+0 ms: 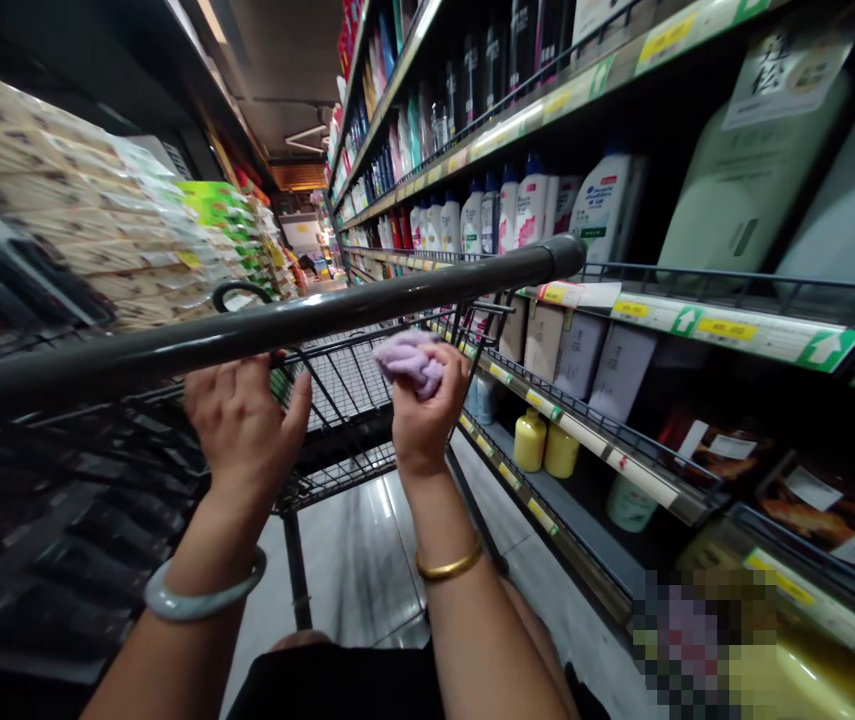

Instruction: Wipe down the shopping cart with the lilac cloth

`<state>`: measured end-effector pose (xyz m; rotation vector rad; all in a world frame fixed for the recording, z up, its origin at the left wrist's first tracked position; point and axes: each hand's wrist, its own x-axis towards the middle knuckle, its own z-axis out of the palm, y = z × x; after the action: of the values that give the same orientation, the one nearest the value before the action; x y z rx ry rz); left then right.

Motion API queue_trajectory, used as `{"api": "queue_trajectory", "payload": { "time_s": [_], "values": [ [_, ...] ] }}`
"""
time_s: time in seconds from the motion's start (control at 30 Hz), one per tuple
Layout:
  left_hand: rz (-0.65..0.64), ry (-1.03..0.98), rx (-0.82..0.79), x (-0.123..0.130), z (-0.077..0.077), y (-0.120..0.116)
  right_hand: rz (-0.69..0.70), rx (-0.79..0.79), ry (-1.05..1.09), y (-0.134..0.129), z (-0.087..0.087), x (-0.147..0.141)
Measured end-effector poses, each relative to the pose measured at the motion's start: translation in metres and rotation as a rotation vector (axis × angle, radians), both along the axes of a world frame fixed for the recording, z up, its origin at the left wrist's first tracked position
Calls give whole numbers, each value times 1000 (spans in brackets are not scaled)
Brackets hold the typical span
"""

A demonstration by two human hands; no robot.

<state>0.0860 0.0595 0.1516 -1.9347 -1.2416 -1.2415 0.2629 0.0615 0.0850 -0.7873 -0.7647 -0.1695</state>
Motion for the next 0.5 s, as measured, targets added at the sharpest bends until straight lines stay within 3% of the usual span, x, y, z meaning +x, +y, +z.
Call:
{"api": "queue_trajectory", "payload": {
  "time_s": [0.1, 0.23, 0.43, 0.5],
  "values": [
    [-2, -6, -9, -1, 1, -1, -29, 26, -54, 3, 1, 10],
    [25, 21, -26, -2, 1, -2, 65, -169, 211, 17, -19, 11],
    [45, 39, -34, -3, 1, -3, -20, 30, 116, 7, 5, 27],
    [54, 35, -26, -3, 0, -2, 5, -1, 225, 13, 0, 33]
  ]
}}
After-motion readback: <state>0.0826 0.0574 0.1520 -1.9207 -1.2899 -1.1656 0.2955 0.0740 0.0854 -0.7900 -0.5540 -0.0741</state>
